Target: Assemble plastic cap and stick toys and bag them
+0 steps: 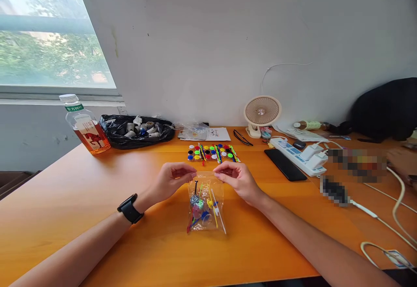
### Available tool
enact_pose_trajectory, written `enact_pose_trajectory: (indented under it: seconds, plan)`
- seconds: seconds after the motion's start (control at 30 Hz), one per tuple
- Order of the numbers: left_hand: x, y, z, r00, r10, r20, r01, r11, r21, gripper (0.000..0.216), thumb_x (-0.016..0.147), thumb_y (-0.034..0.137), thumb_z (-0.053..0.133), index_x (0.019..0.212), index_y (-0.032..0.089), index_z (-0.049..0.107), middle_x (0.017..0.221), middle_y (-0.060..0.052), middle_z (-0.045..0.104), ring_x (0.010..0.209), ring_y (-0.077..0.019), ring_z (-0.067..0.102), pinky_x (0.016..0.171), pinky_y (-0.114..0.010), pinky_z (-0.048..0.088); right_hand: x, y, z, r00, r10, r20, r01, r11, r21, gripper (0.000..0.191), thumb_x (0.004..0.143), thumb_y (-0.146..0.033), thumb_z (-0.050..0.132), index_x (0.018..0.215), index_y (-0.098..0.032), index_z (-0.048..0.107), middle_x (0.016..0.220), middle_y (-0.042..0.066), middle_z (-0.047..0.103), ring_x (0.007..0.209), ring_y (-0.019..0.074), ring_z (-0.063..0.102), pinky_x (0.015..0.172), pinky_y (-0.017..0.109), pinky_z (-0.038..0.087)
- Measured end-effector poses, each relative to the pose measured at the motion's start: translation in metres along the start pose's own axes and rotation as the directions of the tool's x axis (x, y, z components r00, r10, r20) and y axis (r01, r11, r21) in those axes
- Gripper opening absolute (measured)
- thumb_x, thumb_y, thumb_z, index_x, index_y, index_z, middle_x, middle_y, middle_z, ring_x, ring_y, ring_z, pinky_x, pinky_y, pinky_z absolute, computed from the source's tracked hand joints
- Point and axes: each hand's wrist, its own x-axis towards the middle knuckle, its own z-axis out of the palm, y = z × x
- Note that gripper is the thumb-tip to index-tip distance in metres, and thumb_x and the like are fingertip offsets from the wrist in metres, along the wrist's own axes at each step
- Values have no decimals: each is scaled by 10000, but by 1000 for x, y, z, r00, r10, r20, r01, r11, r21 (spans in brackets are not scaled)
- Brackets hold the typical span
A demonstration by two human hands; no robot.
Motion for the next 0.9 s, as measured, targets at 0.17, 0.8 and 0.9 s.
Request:
enact_pose_trajectory:
  seconds: [0.17,0.8,0.9]
  plan:
    - [1,4,-2,1000,-7,2,7,998,-60,285,869,426,819,932,151,775,837,-67,766,693,-135,664,646,-249,551,1,-1,0,999,-32,4,31,997,72,97,808,-295,819,880,-237,849,791,16,661,685,141,568,665,308,486]
    - [1,0,-3,1000,-9,0,9,1000,-2,359,841,394,846,1089,136,812,976,-95,812,845,-181,739,790,-294,616,-1,5,3,999,39,17,-39,999,-9,353,792,-476,867,969,-182,785,858,34,715,740,143,618,699,283,520]
    - [1,-2,-4,1000,6,3,-6,999,44,314,844,400,840,1013,136,826,964,-93,812,854,-188,741,797,-290,617,-2,2,3,997,67,43,-68,997,20,384,813,-517,841,988,-180,786,849,30,713,707,134,612,677,277,519]
